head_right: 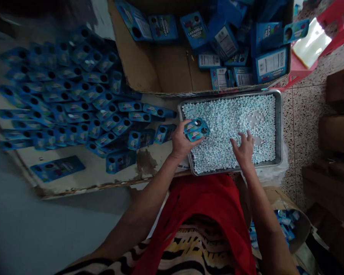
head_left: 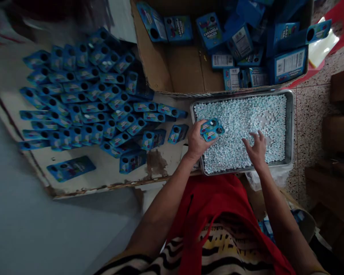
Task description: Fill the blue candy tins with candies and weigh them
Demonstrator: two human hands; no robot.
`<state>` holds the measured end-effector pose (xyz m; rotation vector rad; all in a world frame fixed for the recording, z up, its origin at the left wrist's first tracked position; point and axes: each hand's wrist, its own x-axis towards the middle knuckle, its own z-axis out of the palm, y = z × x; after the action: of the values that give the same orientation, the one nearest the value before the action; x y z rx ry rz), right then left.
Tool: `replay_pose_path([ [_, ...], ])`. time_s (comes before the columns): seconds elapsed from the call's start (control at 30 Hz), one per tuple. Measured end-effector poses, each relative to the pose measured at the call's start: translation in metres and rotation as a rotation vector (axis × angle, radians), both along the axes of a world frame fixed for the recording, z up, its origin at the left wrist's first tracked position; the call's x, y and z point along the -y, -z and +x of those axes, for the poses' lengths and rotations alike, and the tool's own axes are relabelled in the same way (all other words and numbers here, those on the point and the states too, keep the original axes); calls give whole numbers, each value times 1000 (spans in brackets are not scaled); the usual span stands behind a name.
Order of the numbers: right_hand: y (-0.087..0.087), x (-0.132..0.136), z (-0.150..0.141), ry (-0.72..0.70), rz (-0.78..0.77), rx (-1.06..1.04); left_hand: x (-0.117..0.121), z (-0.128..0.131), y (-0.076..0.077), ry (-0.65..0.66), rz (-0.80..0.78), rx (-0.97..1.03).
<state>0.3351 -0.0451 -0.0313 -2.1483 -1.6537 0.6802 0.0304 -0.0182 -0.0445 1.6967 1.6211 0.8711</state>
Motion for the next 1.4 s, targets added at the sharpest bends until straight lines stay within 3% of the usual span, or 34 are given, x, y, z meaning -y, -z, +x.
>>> replay_pose_path([
  [0.1,12,3,-10,-173,72,135,16,0,-5,18,-19,77],
  [0.23,15,-9,-36,-305,121,105,29,-3,-7,55,-14,129],
  [0.4,21,-12,-42,-294,189,63,39,-13,-6,15,27,169],
  [0.57,24,-14,-28,-284,183,21,66,-41,-23,-47,69,243],
  [0.67,19,-24,-18,-289,237,6,90,-63,-36,-152,25,193],
  [0.8,10,-38,-16,-385,250,-1,125,-89,-41,-407,-6,128],
  [0.93,16,-39,-37,-582,124,104,156,-112,-27,-591,-36,35],
  [1.03,31,-38,-58,-629,72,235,170,-124,-1,-774,-74,1],
  [1.2,51,-49,-71,-544,143,249,153,-133,51,-1088,-97,67],
  [1.3,51,-59,-66,-568,58,164,142,-143,66,-1057,-109,101],
  [1.4,42,-69,-62,-455,-67,-15,151,-161,64,-897,-136,75],
])
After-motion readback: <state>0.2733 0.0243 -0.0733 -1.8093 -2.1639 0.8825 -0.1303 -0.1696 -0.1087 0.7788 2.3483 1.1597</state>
